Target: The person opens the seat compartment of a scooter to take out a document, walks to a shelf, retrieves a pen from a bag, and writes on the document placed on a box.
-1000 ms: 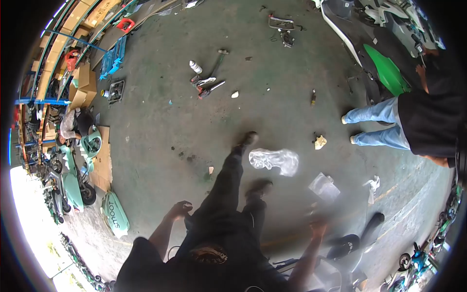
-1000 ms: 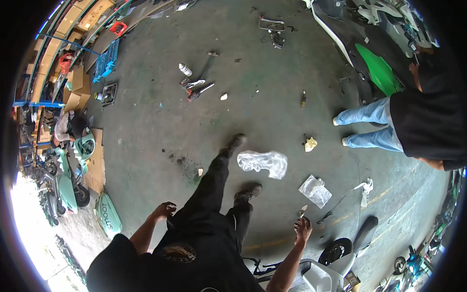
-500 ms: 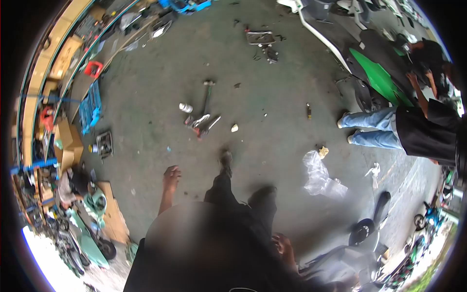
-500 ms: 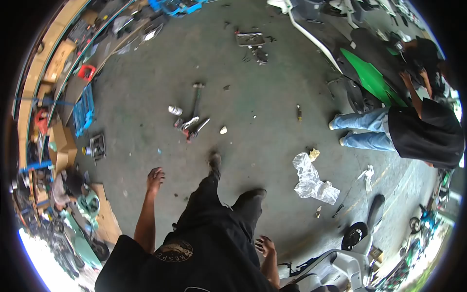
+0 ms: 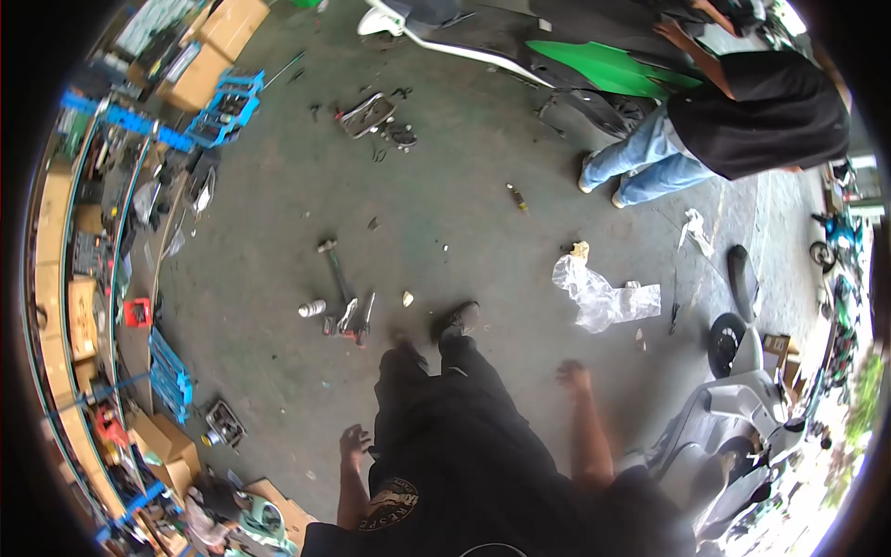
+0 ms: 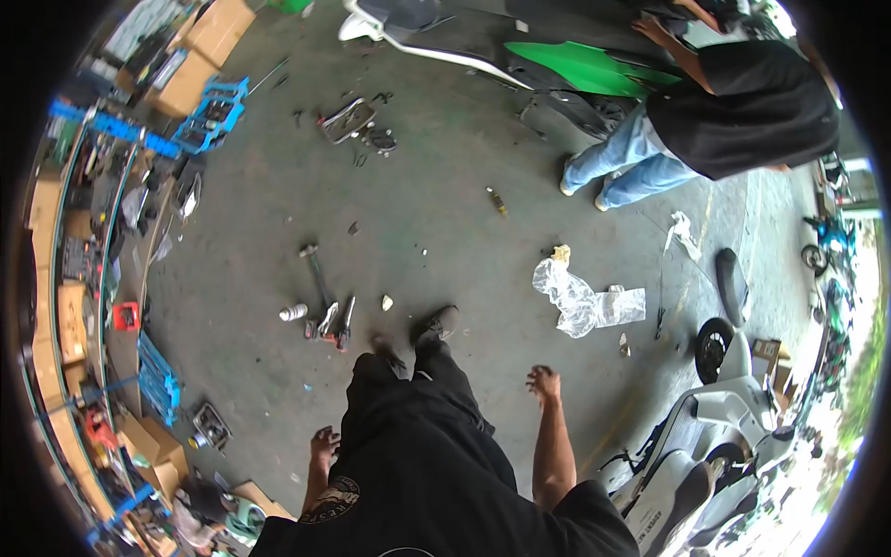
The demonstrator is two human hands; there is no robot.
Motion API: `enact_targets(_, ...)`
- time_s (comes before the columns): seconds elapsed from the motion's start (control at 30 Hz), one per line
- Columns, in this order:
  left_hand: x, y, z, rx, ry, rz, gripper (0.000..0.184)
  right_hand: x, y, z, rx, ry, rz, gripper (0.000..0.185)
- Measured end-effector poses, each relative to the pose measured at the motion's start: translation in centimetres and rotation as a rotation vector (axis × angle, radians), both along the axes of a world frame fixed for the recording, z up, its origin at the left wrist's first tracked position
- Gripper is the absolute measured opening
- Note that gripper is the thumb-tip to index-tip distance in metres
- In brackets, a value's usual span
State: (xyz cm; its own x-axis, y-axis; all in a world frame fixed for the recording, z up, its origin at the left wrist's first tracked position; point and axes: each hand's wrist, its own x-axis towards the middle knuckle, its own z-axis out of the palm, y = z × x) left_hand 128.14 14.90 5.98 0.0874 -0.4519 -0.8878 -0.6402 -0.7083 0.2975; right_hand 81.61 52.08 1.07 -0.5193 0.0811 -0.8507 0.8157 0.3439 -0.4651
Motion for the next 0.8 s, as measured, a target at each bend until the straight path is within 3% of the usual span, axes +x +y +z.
enact_targets(0.07,-2.6,-0.3,1.4,0.014,0.002,-0.364,0.031,-2.9,-1.8,3.4,-0.007,0.071,-0.015,0.029)
enact_targets(0.17,-6.9,-3.5,1.9,0.032,0.025,-0.479,0.03,-4.1,-2.1,4.4,-0.024,0.154,-0.077,0.029)
enact_targets(0.27,-10.0,-6.5,3.0,0.102,0.015,-0.633,0.029,-0.5,0.3,1.8,0.042,0.17,-0.157,0.025)
enact_targets(0.3,-10.9,-8.3,2.2,0.115,0.024,-0.632,0.03,0.8,0.2,2.3,0.035,0.105,-0.192,0.024)
enact_targets(0.33,-12.2,-10.1,1.3,0.113,0.029,-0.677,0.03,1.8,0.3,3.0,0.202,-0.165,-0.068,0.028)
enact_targets(0.37,-14.7,-11.7,1.4,0.089,-0.041,-0.645,0.031,6.6,4.2,-4.7,0.14,-0.14,0.147,0.03)
enact_targets(0.4,-17.1,-13.3,1.5,0.064,-0.114,-0.613,0.032,7.9,3.5,-3.1,0.039,-0.279,-0.207,0.032)
enact_targets(0.53,-28.4,-19.1,-0.6,-0.133,0.001,-0.648,0.033,10.4,1.7,1.8,0.081,-0.488,-0.393,0.036)
enact_targets(0.63,-36.6,-20.7,-3.1,-0.138,0.119,-0.705,0.032,10.9,2.8,0.6,0.001,-0.466,-0.56,0.037)
enact_targets(0.73,-45.5,-20.8,-4.3,-0.178,0.217,-0.69,0.032,4.3,2.7,4.6,0.064,-0.483,-0.564,0.037)
enact_targets(0.77,-48.6,-20.3,-3.9,-0.143,0.171,-0.77,0.032,3.1,4.0,3.3,0.032,-0.527,-0.623,0.039)
enact_targets(0.8,-51.0,-19.7,-3.3,-0.103,0.112,-0.853,0.032,2.7,4.6,2.0,0.03,-0.389,-0.698,0.035)
